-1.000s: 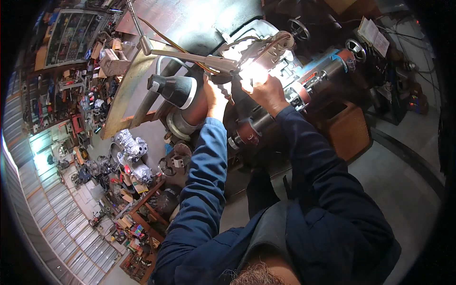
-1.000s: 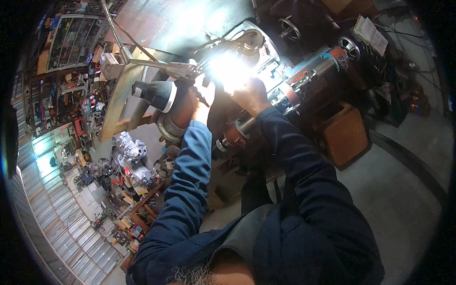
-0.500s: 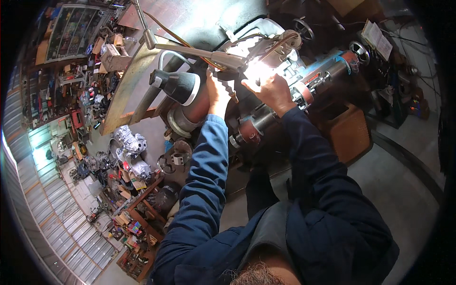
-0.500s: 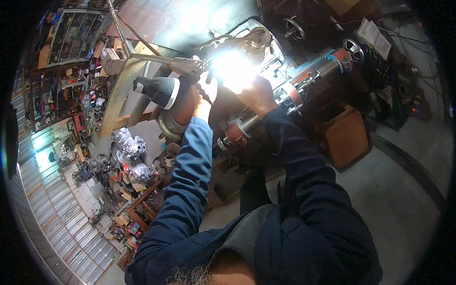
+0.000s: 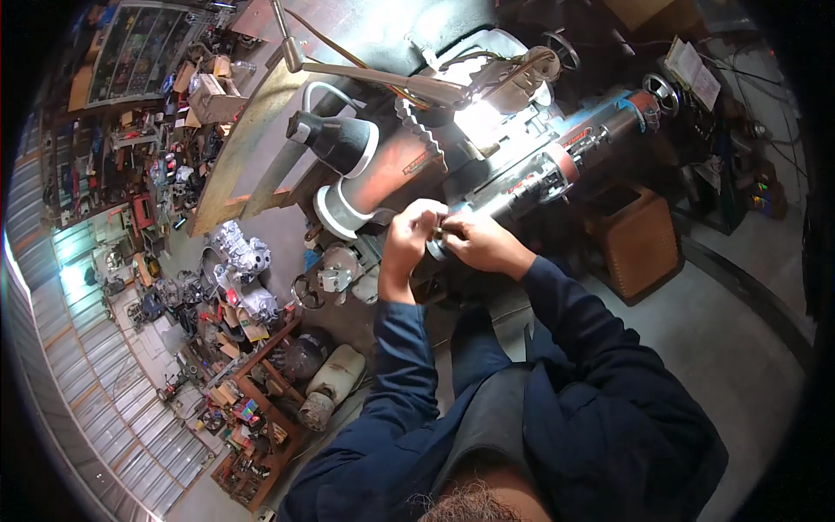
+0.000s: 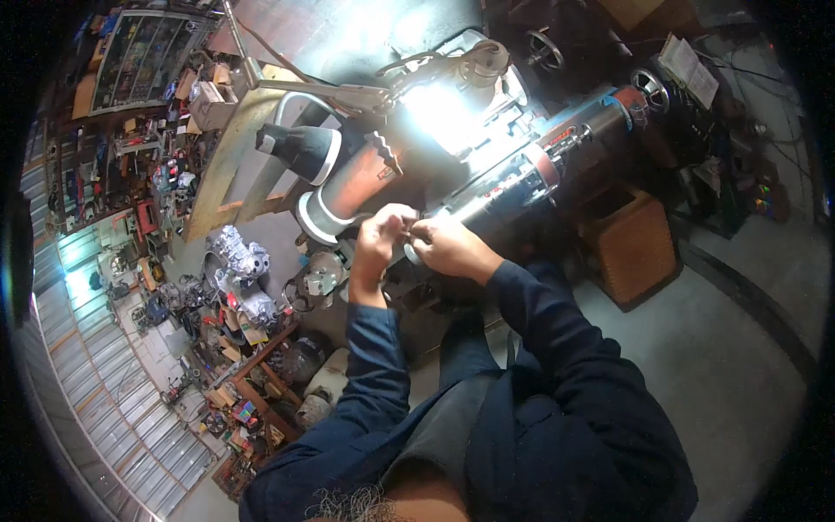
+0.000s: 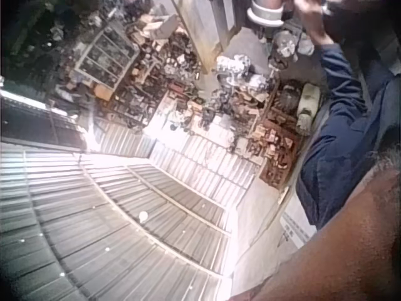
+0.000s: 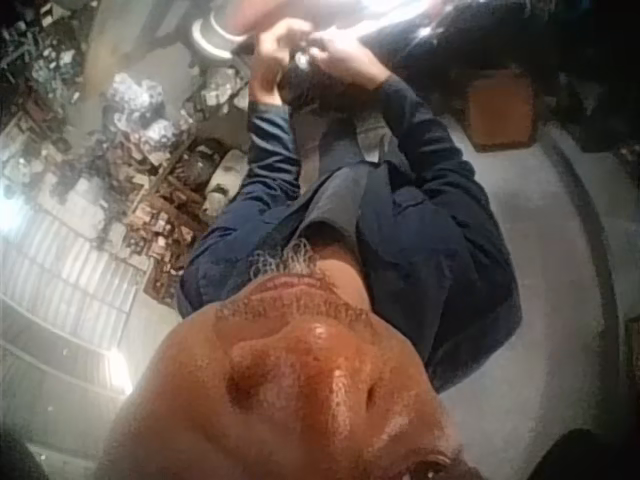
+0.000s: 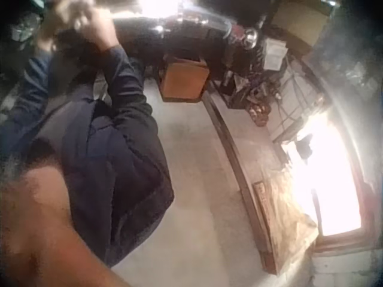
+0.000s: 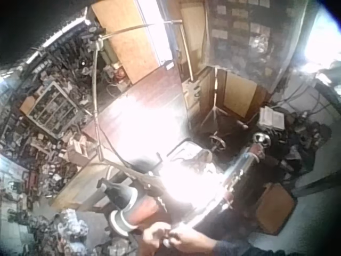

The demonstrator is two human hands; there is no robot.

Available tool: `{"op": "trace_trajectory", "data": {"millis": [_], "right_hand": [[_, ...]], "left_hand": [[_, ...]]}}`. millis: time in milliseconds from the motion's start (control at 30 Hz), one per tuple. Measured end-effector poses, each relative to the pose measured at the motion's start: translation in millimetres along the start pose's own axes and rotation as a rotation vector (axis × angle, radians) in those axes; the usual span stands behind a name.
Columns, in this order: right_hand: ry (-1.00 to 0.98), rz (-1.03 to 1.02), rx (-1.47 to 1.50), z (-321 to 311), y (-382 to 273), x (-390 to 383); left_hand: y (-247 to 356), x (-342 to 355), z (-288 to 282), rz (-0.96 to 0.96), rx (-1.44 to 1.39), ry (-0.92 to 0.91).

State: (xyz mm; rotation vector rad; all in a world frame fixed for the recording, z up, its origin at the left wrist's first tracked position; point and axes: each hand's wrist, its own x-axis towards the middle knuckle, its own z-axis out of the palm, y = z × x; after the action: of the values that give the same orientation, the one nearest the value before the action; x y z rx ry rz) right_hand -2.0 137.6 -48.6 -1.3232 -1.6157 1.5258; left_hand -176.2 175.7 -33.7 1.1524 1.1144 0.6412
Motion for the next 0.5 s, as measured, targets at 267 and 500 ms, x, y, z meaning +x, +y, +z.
{"op": "trace_trajectory", "data": {"millis": [267, 500], "right_hand": [[-0.094, 0.253, 1.428, -10, -13, 52], [0.521, 0.116, 0.808, 28, 12, 133]], "left_hand": [[-14, -20, -51, -0.239, 0.026, 0.541], [-11, 24, -49, -0.218, -0.592, 0.608]]}}
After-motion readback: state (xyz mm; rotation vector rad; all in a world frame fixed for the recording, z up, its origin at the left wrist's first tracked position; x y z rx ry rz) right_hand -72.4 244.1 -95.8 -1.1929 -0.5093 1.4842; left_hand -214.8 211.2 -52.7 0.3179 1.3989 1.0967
